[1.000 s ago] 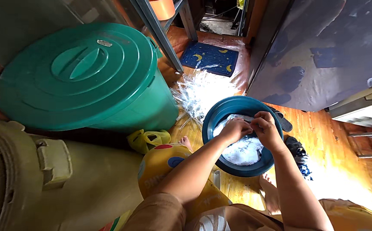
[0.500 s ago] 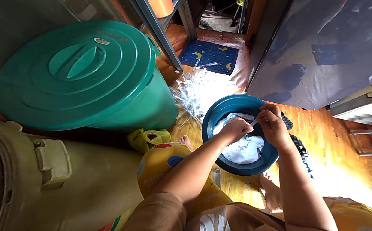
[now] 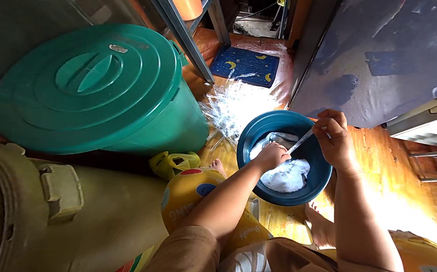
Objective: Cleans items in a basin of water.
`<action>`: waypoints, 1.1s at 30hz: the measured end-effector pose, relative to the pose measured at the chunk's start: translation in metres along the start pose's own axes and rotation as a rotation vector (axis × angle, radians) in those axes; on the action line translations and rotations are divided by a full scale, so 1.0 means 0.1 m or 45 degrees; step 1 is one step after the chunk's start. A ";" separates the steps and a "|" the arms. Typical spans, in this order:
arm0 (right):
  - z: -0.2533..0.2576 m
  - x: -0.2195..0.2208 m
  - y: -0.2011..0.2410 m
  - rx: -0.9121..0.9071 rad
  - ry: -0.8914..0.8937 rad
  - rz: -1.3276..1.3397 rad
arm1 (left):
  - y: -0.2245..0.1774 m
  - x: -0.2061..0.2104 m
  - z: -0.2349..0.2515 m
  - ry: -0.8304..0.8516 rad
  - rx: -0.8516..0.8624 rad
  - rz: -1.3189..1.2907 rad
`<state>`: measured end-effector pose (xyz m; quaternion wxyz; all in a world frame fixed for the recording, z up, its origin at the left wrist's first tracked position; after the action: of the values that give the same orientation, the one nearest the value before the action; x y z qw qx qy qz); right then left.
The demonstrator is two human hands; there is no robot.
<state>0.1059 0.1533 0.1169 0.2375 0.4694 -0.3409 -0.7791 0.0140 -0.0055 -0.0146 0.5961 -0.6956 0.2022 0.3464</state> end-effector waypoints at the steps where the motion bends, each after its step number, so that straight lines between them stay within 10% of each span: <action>1: 0.00 -0.02 0.02 -0.008 -0.010 0.005 | 0.02 0.02 0.00 0.049 -0.010 0.014; 5: -0.01 -0.01 0.02 -0.010 0.002 0.019 | -0.01 0.00 -0.01 0.154 -0.144 -0.021; 12: -0.20 0.42 -0.45 0.199 0.253 -0.111 | -0.27 -0.23 0.02 -0.659 0.437 -0.081; 25: 0.02 0.01 0.03 0.019 -0.009 -0.041 | -0.02 -0.04 0.00 -0.172 0.121 -0.016; 33: -0.08 0.22 -0.22 0.170 0.136 -0.089 | -0.34 -0.28 0.01 -0.612 0.212 -0.221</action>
<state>0.1026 0.1504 0.0850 0.1963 0.5366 -0.3623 -0.7364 0.0188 -0.0014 0.0291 0.7095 -0.5567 0.0223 0.4315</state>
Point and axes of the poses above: each hand's wrist, its own z-axis towards the middle knuckle, its own x-axis out of the palm, y = z × x, the point moved 2 cm from there along z, towards the middle knuckle, and after that the axes turned 15 degrees about x, right-handed, at the moved point
